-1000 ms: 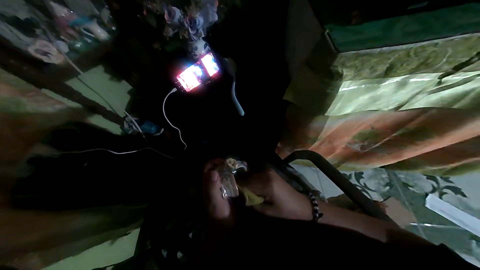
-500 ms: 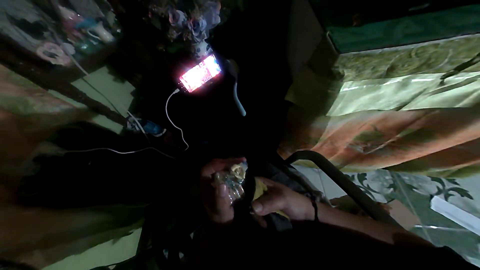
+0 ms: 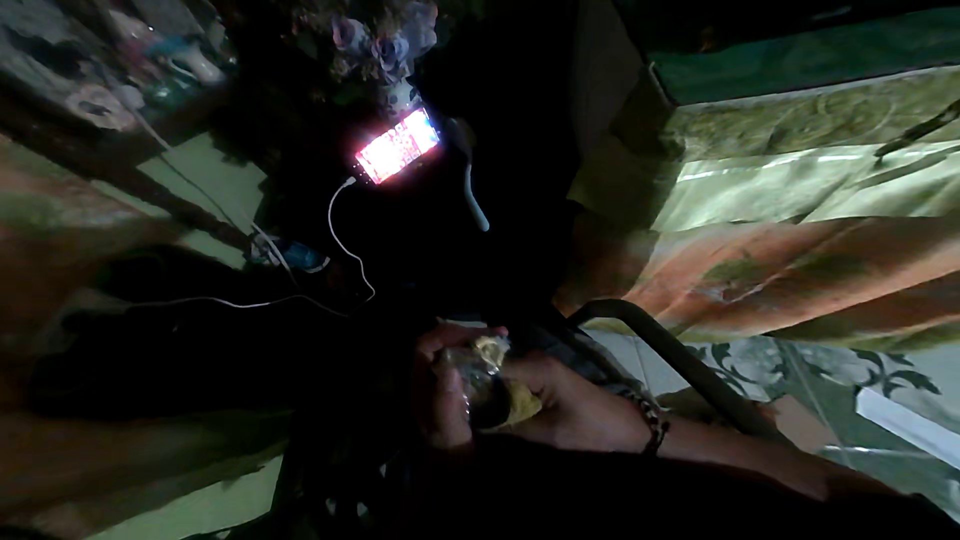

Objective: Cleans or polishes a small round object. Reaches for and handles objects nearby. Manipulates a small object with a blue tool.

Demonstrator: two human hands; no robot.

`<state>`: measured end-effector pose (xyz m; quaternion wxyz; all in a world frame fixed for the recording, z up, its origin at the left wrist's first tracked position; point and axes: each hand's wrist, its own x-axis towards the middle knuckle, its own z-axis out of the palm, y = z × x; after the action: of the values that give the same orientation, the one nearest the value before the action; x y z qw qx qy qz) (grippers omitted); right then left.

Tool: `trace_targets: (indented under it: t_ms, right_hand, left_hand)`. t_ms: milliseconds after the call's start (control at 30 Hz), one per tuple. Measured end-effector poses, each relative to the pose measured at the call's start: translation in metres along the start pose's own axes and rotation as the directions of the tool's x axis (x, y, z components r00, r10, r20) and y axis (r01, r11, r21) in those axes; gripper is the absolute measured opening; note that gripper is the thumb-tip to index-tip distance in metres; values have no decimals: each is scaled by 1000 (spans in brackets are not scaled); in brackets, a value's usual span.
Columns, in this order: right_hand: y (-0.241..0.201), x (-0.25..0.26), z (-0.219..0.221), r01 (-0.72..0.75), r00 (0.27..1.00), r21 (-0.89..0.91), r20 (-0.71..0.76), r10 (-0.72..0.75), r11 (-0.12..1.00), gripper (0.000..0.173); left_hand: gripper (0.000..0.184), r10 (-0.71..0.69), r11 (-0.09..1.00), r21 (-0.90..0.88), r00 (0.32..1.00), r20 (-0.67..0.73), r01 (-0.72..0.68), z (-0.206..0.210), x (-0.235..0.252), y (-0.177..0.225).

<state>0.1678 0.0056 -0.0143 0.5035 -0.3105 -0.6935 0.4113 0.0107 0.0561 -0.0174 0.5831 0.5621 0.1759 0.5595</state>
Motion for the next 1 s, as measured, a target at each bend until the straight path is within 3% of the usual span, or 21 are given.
trace_targets:
  t_ms: [100,133,200,267,333,433,600,800,900,1000]
  right_hand:
    - [16,-2,3,52,997,-331,-42,-70,942,39]
    - [20,-3,6,50,997,-348,-43,-70,936,40]
    - [21,-3,8,47,998,-240,-36,-57,970,41]
    - [16,-3,8,18,999,-20,-26,-18,1000,38]
    - [10,-3,7,-56,998,200,-12,59,978,39]
    - [7,-1,8,-101,994,371,-7,112,923,39]
    - [9,-4,11,-171,981,532,18,191,829,33]
    - [3,-3,13,-306,925,730,75,373,611,22]
    - [3,-4,15,-308,927,764,107,359,566,18]
    - [2,-5,11,-318,928,799,152,341,510,21]
  left_hand:
    - [42,-72,997,6,983,-171,74,-1,2,-1]
    - [43,-83,997,-16,979,-188,82,-2,2,-2]
    - [42,-98,995,-24,977,-191,95,-2,2,-2]
    - [43,-61,998,-29,987,-149,57,-2,0,-3]
    - [44,-5,999,-43,996,-85,1,-2,1,-5]
    - [43,10,997,-78,999,-38,-13,-4,2,-14]
    - [43,-66,996,-61,991,-115,59,2,-5,-16]
    - [46,45,983,181,981,-188,-11,-3,-4,-16]
    - [44,112,991,82,984,-136,-101,-2,0,-17]
    - [38,232,970,78,973,4,-231,-11,7,-21]
